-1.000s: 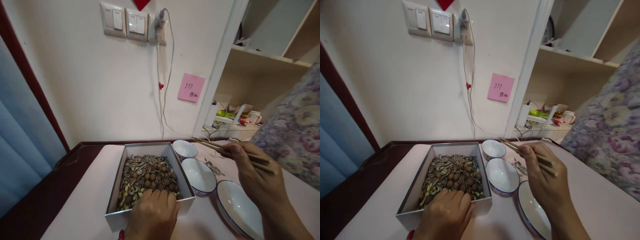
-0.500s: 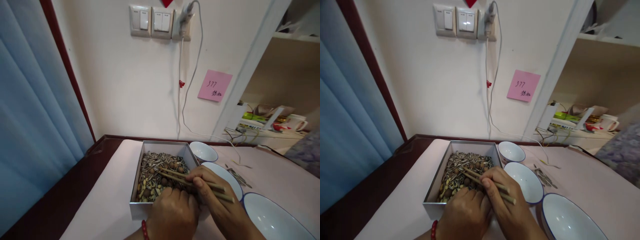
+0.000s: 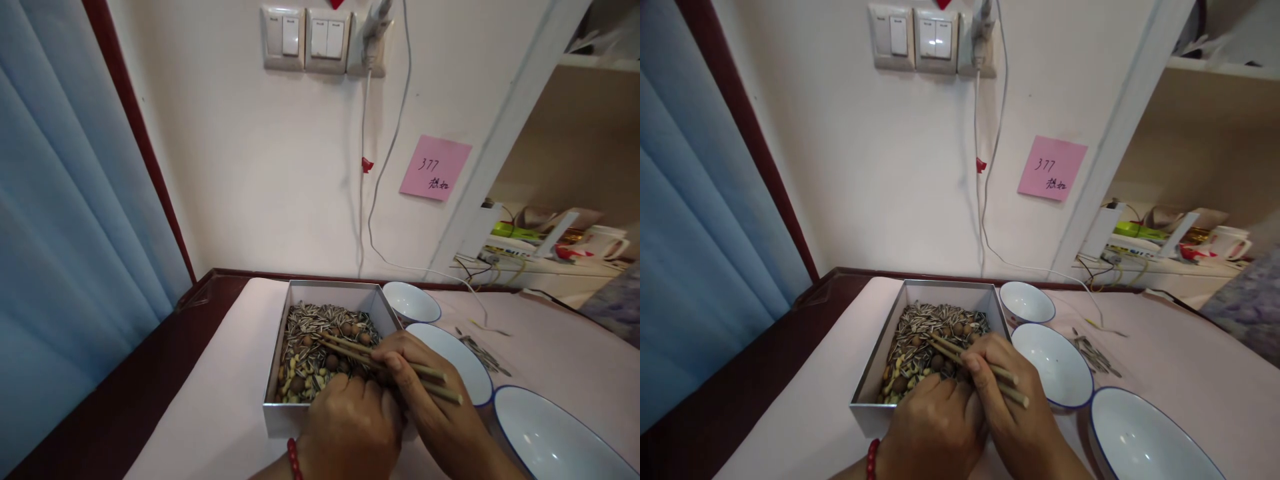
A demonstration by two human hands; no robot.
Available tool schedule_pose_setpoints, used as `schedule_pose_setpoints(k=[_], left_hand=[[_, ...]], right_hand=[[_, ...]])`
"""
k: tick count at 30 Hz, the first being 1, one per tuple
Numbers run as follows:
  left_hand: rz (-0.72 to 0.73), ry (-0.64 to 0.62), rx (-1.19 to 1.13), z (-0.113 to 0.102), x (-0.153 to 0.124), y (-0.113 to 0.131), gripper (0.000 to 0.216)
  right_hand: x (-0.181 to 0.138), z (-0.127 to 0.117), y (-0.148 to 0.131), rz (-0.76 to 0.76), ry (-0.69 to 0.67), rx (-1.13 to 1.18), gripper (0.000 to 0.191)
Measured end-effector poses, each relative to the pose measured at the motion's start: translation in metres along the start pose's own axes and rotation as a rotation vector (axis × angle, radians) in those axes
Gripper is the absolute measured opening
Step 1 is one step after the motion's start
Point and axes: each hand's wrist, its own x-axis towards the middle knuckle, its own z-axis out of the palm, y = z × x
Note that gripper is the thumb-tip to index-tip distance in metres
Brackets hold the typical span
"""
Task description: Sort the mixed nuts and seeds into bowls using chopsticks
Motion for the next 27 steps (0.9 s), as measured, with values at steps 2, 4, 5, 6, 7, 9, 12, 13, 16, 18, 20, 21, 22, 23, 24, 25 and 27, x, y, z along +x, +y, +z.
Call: schedule_pose_setpoints(k=[2, 4, 5, 6, 7, 9, 12, 13, 16, 18, 20, 21, 22, 23, 24, 25, 27], left_hand=[[-0.006, -0.013, -0.002, 0.0, 0.0, 0.0, 0.011], [-0.012, -0.014, -0.004, 0.001, 0.0, 0.0, 0.012], [-0.017, -0.009, -0.005, 0.0, 0.0, 0.0, 0.012], [-0.022, -0.003, -0.008, 0.0, 0.001, 0.0, 0.013], [-0.027, 0.003, -0.011, -0.001, 0.002, 0.0, 0.014], [-0.023, -0.004, -0.021, -0.003, 0.003, -0.001, 0.016], [0.008, -0.046, -0.029, -0.006, 0.005, -0.004, 0.018], [0.017, -0.063, -0.032, -0.007, 0.005, -0.005, 0.018], [0.037, -0.087, -0.049, -0.007, 0.005, -0.006, 0.019], [0.047, -0.096, -0.056, -0.006, 0.005, -0.007, 0.019], [0.052, -0.103, -0.055, -0.005, 0.003, -0.008, 0.018], [0.055, -0.107, -0.053, -0.004, 0.002, -0.008, 0.017], [0.057, -0.107, -0.052, -0.004, 0.002, -0.008, 0.017], [0.058, -0.11, -0.052, -0.003, 0.001, -0.009, 0.016], [0.059, -0.11, -0.051, -0.003, 0.0, -0.009, 0.016], [0.06, -0.108, -0.049, -0.003, 0.0, -0.01, 0.016], [0.061, -0.102, -0.046, -0.003, 0.0, -0.01, 0.017]], right_hand=[[0.0, -0.002, -0.002, -0.009, 0.005, -0.002, 0.029], [0.0, -0.006, -0.005, -0.025, 0.016, -0.01, 0.028], [0.0, -0.008, -0.006, -0.037, 0.021, -0.017, 0.027], [0.0, -0.011, -0.008, -0.053, 0.03, -0.029, 0.026], [0.0, -0.015, -0.009, -0.07, 0.042, -0.046, 0.024], [-0.001, -0.026, -0.012, -0.106, 0.075, -0.092, 0.021], [-0.003, -0.047, -0.02, -0.146, 0.187, -0.194, 0.019], [-0.004, -0.056, -0.024, -0.155, 0.248, -0.235, 0.018], [-0.005, -0.083, -0.033, -0.127, 0.557, -0.378, 0.018], [-0.005, -0.102, -0.033, -0.077, 0.731, -0.481, 0.021], [-0.005, -0.121, -0.026, -0.026, 0.74, -0.596, 0.025], [-0.004, -0.129, -0.02, 0.015, 0.675, -0.657, 0.028], [-0.004, -0.136, -0.014, 0.06, 0.611, -0.681, 0.03], [-0.003, -0.141, -0.008, 0.078, 0.562, -0.71, 0.032], [-0.001, -0.143, -0.004, 0.09, 0.519, -0.738, 0.033], [0.0, -0.144, 0.0, 0.084, 0.495, -0.759, 0.035], [0.001, -0.139, 0.001, 0.053, 0.476, -0.764, 0.035]])
